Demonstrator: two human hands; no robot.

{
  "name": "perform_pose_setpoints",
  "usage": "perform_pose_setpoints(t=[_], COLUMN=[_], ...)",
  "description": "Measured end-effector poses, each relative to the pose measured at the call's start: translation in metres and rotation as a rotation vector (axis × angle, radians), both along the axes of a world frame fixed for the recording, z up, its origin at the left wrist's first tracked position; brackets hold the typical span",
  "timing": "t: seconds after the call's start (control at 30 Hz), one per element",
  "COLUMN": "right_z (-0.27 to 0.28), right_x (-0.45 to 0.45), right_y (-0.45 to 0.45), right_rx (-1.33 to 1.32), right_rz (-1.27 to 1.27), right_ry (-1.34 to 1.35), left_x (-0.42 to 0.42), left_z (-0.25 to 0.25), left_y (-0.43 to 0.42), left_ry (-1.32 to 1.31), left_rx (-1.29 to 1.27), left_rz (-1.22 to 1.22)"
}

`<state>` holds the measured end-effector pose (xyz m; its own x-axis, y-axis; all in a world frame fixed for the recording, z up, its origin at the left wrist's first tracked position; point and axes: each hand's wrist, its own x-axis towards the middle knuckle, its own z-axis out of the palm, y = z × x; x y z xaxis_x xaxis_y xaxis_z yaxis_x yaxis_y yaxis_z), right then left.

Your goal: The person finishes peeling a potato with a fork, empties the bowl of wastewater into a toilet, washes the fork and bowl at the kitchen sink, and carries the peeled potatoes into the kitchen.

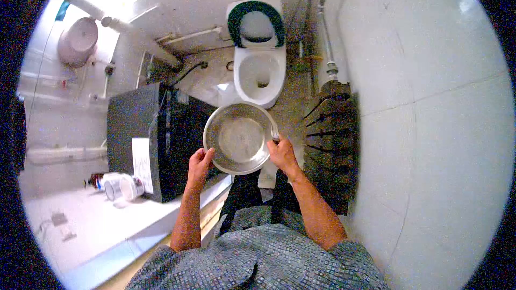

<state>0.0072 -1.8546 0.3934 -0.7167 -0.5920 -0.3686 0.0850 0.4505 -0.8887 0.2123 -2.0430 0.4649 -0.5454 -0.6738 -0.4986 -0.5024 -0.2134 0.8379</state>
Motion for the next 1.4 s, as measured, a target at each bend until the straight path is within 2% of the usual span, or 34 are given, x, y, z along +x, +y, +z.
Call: perform_pose_setpoints(t=[0.07,0.17,0.2,0.33,0.37,0.43,0.53,0.57,0.6,0.63,0.67,0.7,0.77,0.83,0.9,0.93,1.0,1.07,1.1,1.17,1.27,1.33,1.4], right_z=[-0.004,-0.012,-0.014,-0.006,-0.011,-0.019,-0.030,-0.041,-0.041,-0.051,-0.059,-0.057,-0.001,-0.049,-0.072,-0.070,-0.075,0.004,-0.037,0.030,0.030,0.035,0.035], right_x=[0.017,0.041,0.048,0.067,0.071,0.077,0.086,0.084,0.090,0.090,0.095,0.092,0.128,0.130,0.140,0.151,0.179,0.247,0.248,0.307,0.373,0.417,0.460], right_y=[0.001,0.002,0.000,0.001,0.002,0.006,0.014,0.021,0.024,0.028,0.035,0.038,0.045,0.067,0.089,0.094,0.105,0.101,0.105,0.102,0.103,0.104,0.096], right_rx=[0.004,0.027,0.045,0.034,0.031,0.021,0.075,0.144,0.053,0.119,0.060,0.206,0.091,0.095,0.097,0.188,0.315,0.407,0.434,0.665,0.491,0.420,0.424], right_rz=[0.048,0.111,0.123,0.279,0.292,0.355,0.105,0.114,0.038,0.099,0.094,0.164,0.237,0.337,0.425,0.525,0.697,0.757,0.909,0.983,1.045,1.317,1.336], right_ry=[-0.053,-0.112,-0.121,-0.138,-0.134,-0.122,-0.507,-0.531,-0.574,-0.460,-0.372,-0.140,-0.116,-0.007,0.110,0.081,0.129,-0.030,0.037,-0.040,-0.134,0.097,0.007], left_x=[0.034,0.063,0.075,0.119,0.134,0.145,0.185,0.203,0.218,0.236,0.254,0.271,0.321,0.376,0.431,0.459,0.515,0.551,0.576,0.612,0.654,0.659,0.652], left_z=[-0.012,0.003,0.007,-0.009,-0.023,-0.013,-0.039,-0.046,-0.043,-0.037,-0.031,-0.026,-0.033,-0.045,-0.059,-0.053,-0.044,0.002,0.013,0.042,0.077,0.103,0.125], left_y=[0.014,0.045,0.050,0.075,0.080,0.095,0.122,0.133,0.146,0.161,0.176,0.193,0.227,0.261,0.284,0.288,0.302,0.287,0.277,0.260,0.213,0.189,0.179], left_ry=[-0.025,0.082,-0.042,-0.085,-0.032,0.038,0.082,0.087,0.091,0.101,0.064,0.024,0.041,0.066,0.116,0.129,0.274,0.168,0.141,0.127,0.163,0.152,0.232], left_rx=[-0.055,0.006,-0.024,0.037,0.076,0.167,0.165,0.151,0.216,0.199,0.152,0.110,0.189,0.241,0.374,0.352,0.165,-0.092,-0.238,-0.481,-0.821,-0.987,-0.788], left_rz=[0.052,0.213,0.190,0.290,0.284,0.367,0.432,0.408,0.455,0.492,0.473,0.453,0.490,0.523,0.776,0.788,1.049,1.208,1.245,1.319,1.333,1.334,1.327])
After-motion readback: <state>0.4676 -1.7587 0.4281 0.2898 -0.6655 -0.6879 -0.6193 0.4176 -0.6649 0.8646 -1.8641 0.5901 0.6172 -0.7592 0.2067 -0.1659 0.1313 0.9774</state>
